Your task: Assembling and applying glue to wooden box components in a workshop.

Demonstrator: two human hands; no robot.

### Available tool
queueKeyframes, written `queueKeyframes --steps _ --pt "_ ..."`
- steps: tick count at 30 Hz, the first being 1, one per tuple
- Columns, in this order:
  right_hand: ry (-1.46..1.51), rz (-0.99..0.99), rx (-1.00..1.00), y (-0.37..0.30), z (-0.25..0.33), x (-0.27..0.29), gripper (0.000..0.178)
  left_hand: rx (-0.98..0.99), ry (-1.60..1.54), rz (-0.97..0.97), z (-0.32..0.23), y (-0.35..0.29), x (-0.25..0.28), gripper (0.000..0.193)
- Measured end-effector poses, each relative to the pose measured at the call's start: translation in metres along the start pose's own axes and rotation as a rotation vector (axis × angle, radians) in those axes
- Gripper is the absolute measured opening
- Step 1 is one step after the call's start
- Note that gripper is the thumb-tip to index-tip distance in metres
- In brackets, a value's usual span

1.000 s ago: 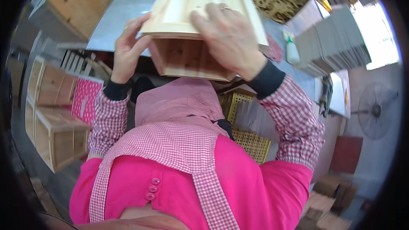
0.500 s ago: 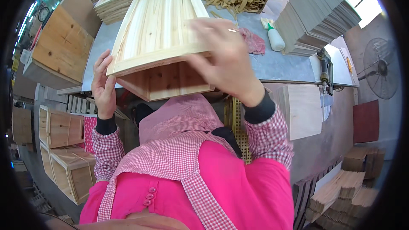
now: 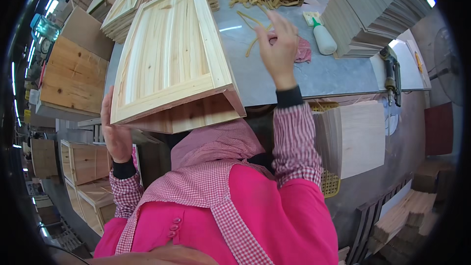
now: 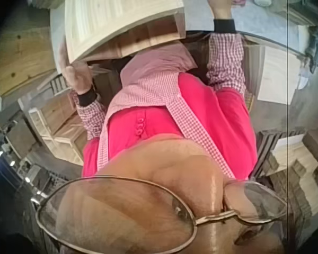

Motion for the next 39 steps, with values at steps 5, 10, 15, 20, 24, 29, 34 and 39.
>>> queueKeyframes --steps 5,10,15,20,24,29,34,39 --pt "-0.567 0.288 -0.346 -0.040 -0.136 -0.025 0.026 0.128 -0.134 -0.111 0.030 -0.009 0.012 0.068" --pt "-0.711 0.094 -0.370 -0.017 -0.104 -0.017 0.018 0.245 -0.165 -0.261 0.041 -0.031 0.047 0.065" --pt "-0.435 0.139 0.007 0.021 -0.065 -0.082 0.015 0.219 -0.111 -0.355 0.027 -0.027 0.057 0.062" --pt "-0.568 0.384 0.050 0.010 -0.077 -0.120 0.012 0.126 -0.117 -0.262 -0.008 -0.033 0.062 0.056" --pt "-0.121 0.071 -0.077 0.029 -0.046 -0.063 0.008 0.193 0.173 -0.371 -0.025 -0.063 0.084 0.055" --pt "0.576 0.155 -0.181 0.037 0.148 0.070 0.003 -0.408 0.834 -0.103 -0.127 -0.061 0.032 0.062" --pt "0.555 0.737 0.479 -0.039 0.289 0.095 0.010 -0.859 0.884 0.058 -0.167 -0.039 -0.063 0.048" --pt "0.522 0.992 0.318 -0.104 0.293 0.101 0.013 -0.584 0.846 0.485 -0.127 -0.088 -0.055 0.015"
Point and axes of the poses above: each hand's wrist, its own y-axis towards the middle knuckle, its own x-axis out of the back of the hand, z = x × y, the point moved 4 cm from there along y, towards the middle knuckle, and after that the axes turned 1 degree about -x, right-handed, at the moved point
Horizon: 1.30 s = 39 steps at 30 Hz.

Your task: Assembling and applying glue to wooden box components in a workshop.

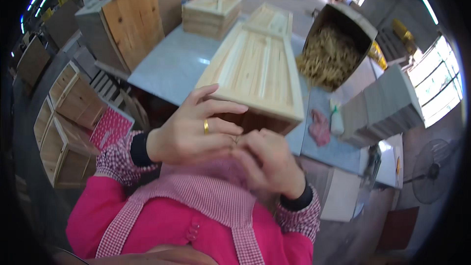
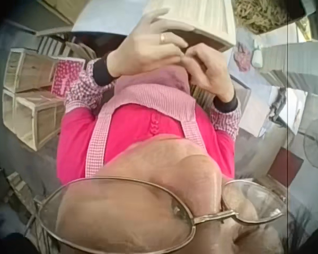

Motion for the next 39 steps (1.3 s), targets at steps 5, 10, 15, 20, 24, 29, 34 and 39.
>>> queueKeyframes --steps 5,10,15,20,24,29,34,39 --pt "-0.019 0.012 0.014 -0.005 0.004 -0.011 0.012 0.341 -0.795 -0.058 0.015 -0.028 -0.013 0.006" --pt "-0.070 0.035 -0.019 -0.011 0.003 -0.018 0.011 0.603 -1.059 0.240 0.017 -0.046 -0.023 0.012" --pt "-0.445 0.002 -0.071 -0.036 -0.028 0.019 0.020 0.265 -0.358 0.178 0.035 -0.065 0.003 0.023" --pt "-0.675 -0.397 -0.085 -0.052 -0.091 0.104 0.020 0.050 0.163 -0.047 0.115 -0.063 0.048 0.031" --pt "-0.673 -0.296 -0.156 -0.058 -0.137 0.094 0.018 0.192 0.092 0.000 0.157 -0.091 0.024 0.034" --pt "-0.701 -0.169 -0.078 -0.051 -0.171 0.057 0.015 0.245 -0.082 -0.123 0.167 -0.101 -0.014 0.037" --pt "-0.686 -0.068 -0.106 -0.055 -0.162 0.055 0.013 0.198 0.061 0.083 0.165 -0.104 0.001 0.037" --pt "-0.595 -0.028 -0.226 -0.086 -0.154 0.031 0.014 0.135 0.010 0.160 0.141 -0.135 -0.033 0.039"
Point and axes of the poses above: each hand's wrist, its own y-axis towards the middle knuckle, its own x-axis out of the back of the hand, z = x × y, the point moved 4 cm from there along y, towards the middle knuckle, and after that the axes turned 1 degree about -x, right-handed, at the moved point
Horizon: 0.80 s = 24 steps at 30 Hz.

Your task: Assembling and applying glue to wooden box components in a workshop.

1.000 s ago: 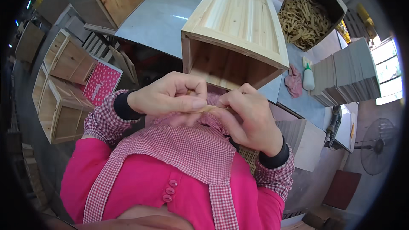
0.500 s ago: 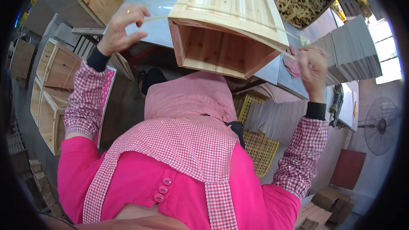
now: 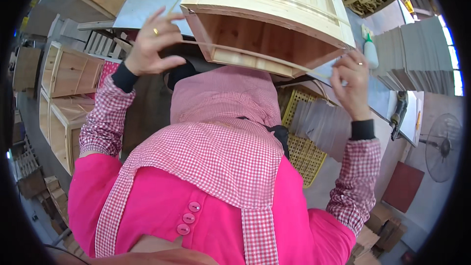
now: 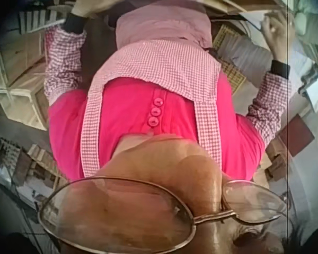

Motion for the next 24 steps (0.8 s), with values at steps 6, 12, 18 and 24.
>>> queueKeyframes --steps 6,12,18,24 --pt "-0.279 -0.091 0.072 -0.016 -0.034 -0.095 0.009 0.091 0.369 0.095 0.015 -0.036 -0.111 0.043" --pt "-0.449 -0.144 0.080 0.025 -0.068 -0.085 0.015 0.115 0.470 0.049 0.044 -0.010 -0.125 0.046" --pt "-0.293 -0.326 0.137 0.027 -0.063 -0.073 0.024 0.057 0.453 0.044 0.031 0.003 -0.103 0.036" --pt "0.035 -0.442 0.143 0.042 -0.033 -0.028 0.021 -0.061 0.260 0.043 -0.014 0.040 -0.033 0.023"
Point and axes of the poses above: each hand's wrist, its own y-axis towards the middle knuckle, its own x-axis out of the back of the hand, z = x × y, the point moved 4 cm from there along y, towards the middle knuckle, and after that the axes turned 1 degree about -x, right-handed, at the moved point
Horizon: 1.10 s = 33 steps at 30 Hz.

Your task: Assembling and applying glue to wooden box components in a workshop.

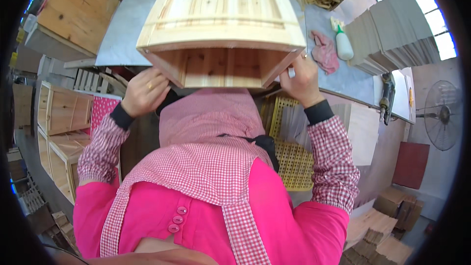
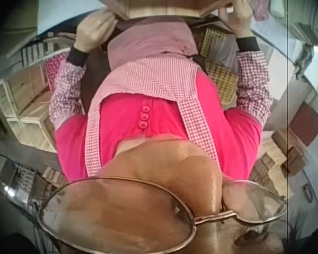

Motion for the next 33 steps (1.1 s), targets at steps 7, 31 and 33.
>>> queueKeyframes --steps 7,31,33 --pt "0.225 0.087 -0.262 0.048 -0.004 0.032 0.014 -0.313 0.037 -0.233 -0.080 0.148 0.080 0.017" --pt "0.258 0.713 -0.375 0.137 -0.102 -0.014 0.020 -0.186 -0.219 -0.105 -0.074 0.218 0.037 0.018" --pt "0.233 0.751 -0.400 0.148 -0.068 0.018 0.018 -0.185 -0.169 -0.269 -0.077 0.202 0.051 0.020"
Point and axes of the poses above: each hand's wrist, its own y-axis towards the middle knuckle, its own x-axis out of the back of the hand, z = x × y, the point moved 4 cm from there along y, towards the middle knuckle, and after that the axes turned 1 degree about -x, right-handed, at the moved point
